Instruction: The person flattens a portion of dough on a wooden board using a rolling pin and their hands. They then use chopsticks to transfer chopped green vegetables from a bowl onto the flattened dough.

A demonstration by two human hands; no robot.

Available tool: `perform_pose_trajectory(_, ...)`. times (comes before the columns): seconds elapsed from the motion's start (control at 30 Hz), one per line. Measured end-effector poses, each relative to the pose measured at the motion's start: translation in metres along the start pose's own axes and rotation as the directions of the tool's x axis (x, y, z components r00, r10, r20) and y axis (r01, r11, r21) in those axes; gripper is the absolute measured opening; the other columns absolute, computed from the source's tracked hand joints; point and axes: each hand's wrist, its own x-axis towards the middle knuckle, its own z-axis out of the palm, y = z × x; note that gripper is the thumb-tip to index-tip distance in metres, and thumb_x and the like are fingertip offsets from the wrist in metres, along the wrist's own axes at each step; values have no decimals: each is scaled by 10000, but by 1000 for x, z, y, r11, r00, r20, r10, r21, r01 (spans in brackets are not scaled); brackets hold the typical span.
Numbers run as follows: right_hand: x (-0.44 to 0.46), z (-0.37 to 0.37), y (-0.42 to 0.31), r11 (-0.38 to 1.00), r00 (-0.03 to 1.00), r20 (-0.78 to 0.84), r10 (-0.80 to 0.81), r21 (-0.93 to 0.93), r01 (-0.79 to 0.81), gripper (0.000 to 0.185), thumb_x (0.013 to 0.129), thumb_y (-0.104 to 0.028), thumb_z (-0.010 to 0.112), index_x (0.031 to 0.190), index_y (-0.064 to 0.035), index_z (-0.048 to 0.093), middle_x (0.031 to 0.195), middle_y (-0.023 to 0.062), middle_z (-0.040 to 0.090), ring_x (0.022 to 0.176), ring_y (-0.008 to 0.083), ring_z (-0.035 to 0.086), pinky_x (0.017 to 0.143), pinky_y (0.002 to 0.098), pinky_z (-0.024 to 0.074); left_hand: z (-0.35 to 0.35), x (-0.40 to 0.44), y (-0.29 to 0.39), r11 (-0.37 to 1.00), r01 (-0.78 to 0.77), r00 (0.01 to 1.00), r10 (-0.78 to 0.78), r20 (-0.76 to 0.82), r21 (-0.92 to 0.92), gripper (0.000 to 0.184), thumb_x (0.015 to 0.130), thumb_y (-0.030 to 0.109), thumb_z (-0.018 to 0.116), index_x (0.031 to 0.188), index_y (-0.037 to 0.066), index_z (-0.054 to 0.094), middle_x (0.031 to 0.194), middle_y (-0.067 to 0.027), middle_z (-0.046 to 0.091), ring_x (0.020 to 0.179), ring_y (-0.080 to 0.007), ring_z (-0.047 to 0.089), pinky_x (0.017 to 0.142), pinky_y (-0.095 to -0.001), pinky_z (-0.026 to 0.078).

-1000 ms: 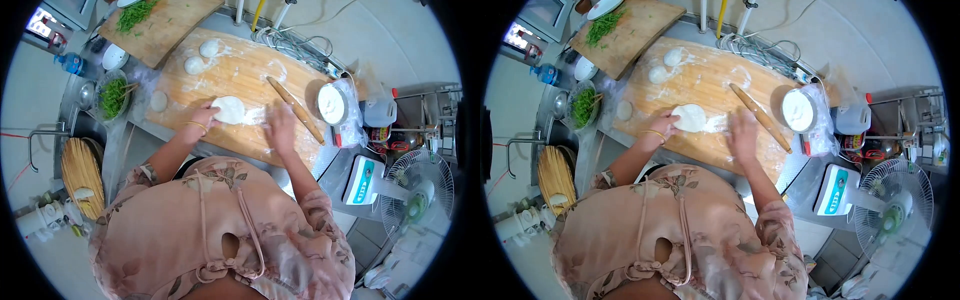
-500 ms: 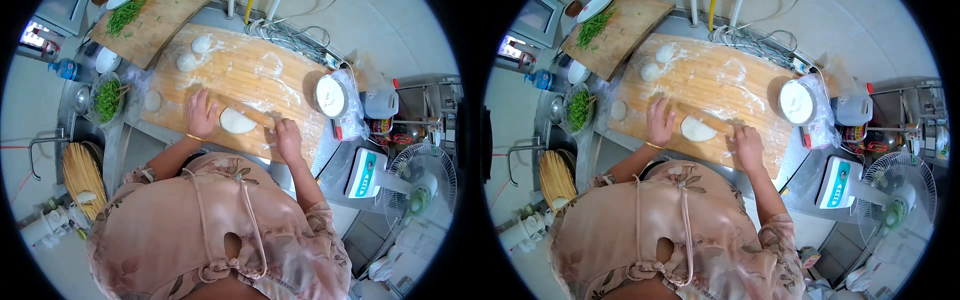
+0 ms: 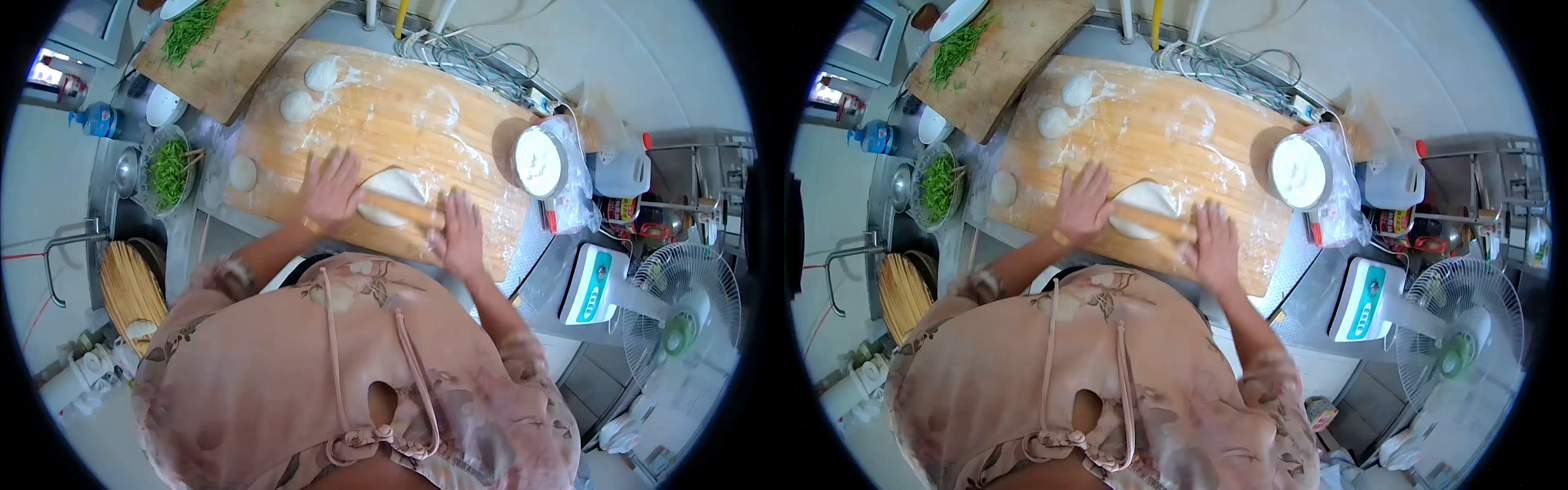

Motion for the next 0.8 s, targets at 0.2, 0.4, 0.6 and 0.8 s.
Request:
perform_pose_trajectory(0.2, 9, -7, -5, 994, 998, -11, 65, -90, -65, 858, 855, -523, 572, 1460, 10, 277, 1527, 240, 236, 1426, 388, 199, 1150, 534, 135, 6, 21, -3, 1000, -18, 1000, 18, -4, -9, 558, 949, 343, 441, 1409, 30, 397, 1517, -132, 326, 1437, -272, 223, 1115, -634, 96)
perform_pose_trajectory(0.4, 51, -4, 31, 983, 977, -204, 56, -162, -90, 847, 865, -548, 536, 1473, -22, 271, 1530, 226, 247, 1426, 387, 205, 1143, 558, 140, 15, 99, -2, 999, 34, 995, -36, -95, -28, 574, 953, 342, 427, 1427, 23, 370, 1541, -137, 277, 1449, -272, 191, 1117, -632, 84)
perform_pose_trajectory(0.6, -28, -4, -9, 985, 979, 148, -141, -77, 153, 859, 806, -478, 649, 1477, -77, 292, 1521, 211, 273, 1410, 374, 256, 1127, 584, 178, 19, -21, -10, 997, -73, 997, 74, -21, 12, 613, 955, 389, 421, 1430, 8, 352, 1557, -128, 242, 1456, -275, 163, 1113, -629, 99)
perform_pose_trajectory(0.8, 78, -20, 18, 988, 989, -138, -50, -154, 28, 777, 859, -475, 594, 1458, -66, 315, 1502, 213, 301, 1386, 384, 278, 1132, 536, 190, 14, 83, -18, 989, 140, 972, -126, -197, 56, 603, 965, 405, 410, 1442, 42, 352, 1546, -121, 272, 1452, -273, 174, 1122, -627, 72)
